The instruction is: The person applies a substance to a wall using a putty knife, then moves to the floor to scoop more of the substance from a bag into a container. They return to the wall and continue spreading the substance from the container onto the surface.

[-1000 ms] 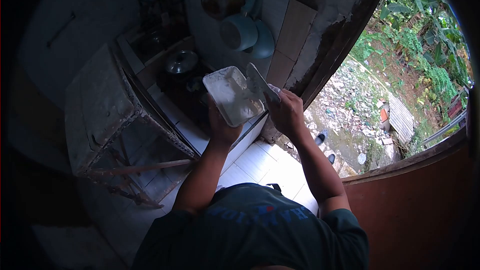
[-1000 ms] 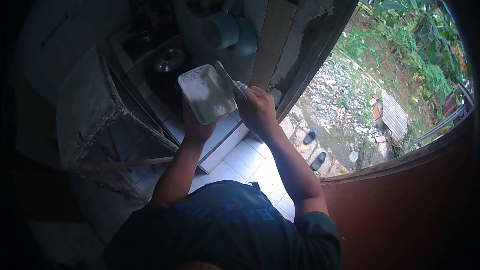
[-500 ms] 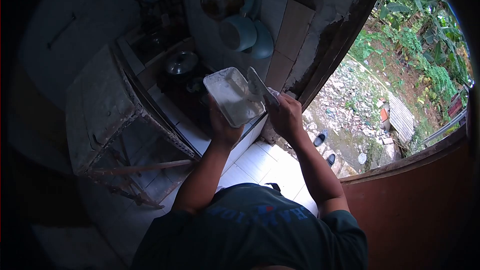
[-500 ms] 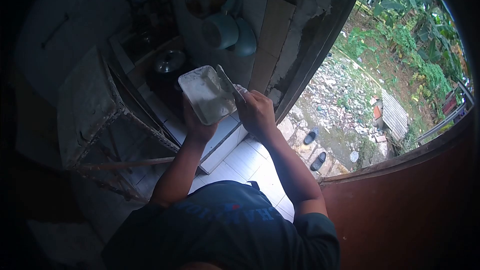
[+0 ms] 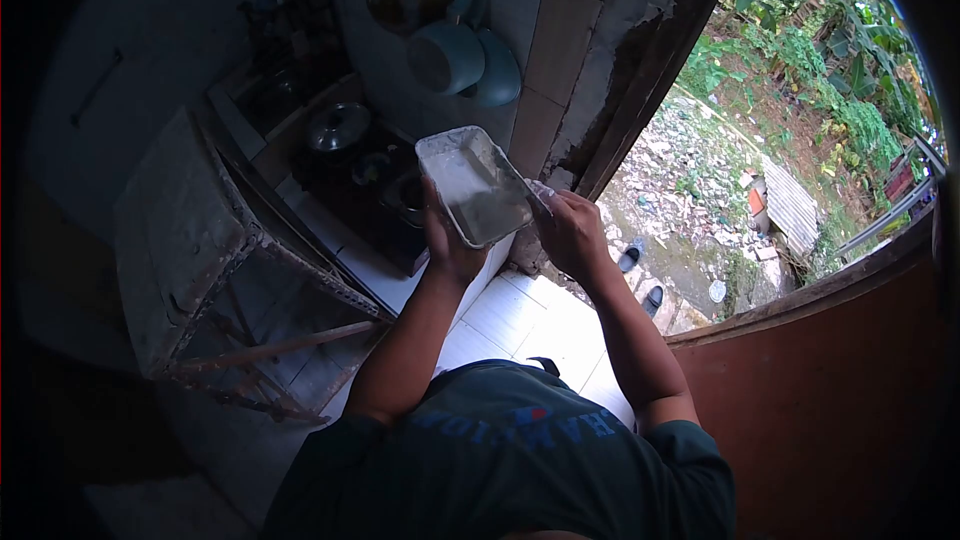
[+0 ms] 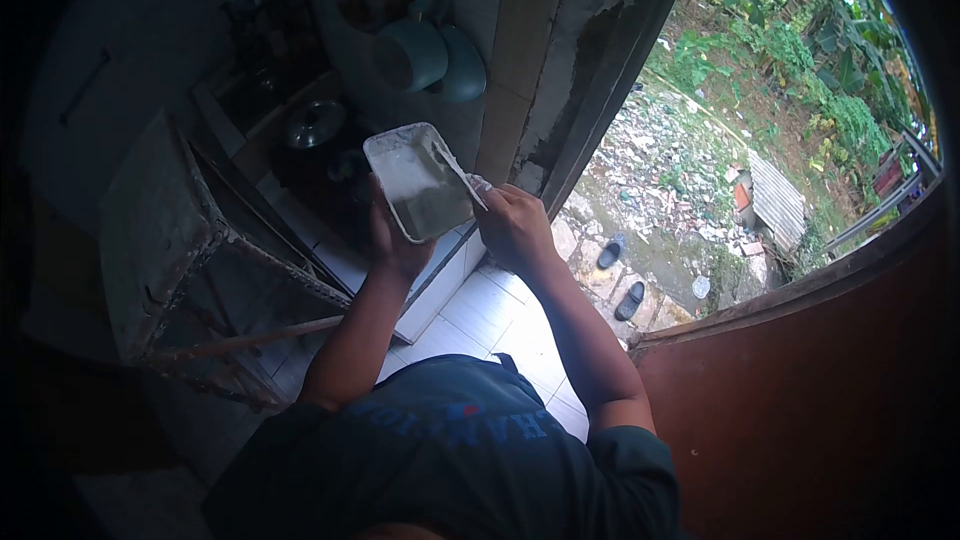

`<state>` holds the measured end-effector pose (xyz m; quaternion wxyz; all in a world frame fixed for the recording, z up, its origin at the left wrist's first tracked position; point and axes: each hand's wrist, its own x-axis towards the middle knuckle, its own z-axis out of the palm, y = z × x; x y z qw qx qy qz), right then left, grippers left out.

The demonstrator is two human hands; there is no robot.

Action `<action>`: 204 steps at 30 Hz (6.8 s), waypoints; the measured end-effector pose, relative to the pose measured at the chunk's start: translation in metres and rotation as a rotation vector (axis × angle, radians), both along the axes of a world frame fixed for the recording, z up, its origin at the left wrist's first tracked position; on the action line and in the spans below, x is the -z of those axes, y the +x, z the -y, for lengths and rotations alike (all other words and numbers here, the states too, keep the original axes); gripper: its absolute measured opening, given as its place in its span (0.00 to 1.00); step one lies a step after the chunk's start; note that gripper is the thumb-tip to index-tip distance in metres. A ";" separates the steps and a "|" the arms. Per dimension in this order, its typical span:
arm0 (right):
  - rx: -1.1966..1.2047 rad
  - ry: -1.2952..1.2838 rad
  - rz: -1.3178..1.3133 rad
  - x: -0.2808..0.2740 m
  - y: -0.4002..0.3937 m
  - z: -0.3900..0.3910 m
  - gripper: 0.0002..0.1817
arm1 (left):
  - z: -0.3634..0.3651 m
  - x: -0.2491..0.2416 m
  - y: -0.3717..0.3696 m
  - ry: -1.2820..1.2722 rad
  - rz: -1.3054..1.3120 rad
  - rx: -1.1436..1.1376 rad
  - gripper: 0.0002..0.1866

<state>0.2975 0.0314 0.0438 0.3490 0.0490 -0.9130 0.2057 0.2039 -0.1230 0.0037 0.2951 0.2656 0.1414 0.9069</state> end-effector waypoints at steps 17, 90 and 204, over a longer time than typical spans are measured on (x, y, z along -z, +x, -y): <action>0.272 0.131 0.085 0.002 0.066 -0.023 0.13 | -0.063 -0.002 0.008 -0.081 0.331 0.309 0.36; -0.089 -1.677 -0.308 0.032 0.037 -0.081 0.14 | -0.026 0.000 0.030 -0.199 0.041 0.212 0.26; 0.119 -0.298 0.600 -0.043 -0.026 -0.027 0.18 | -0.030 0.012 0.019 -0.323 -0.382 -0.145 0.28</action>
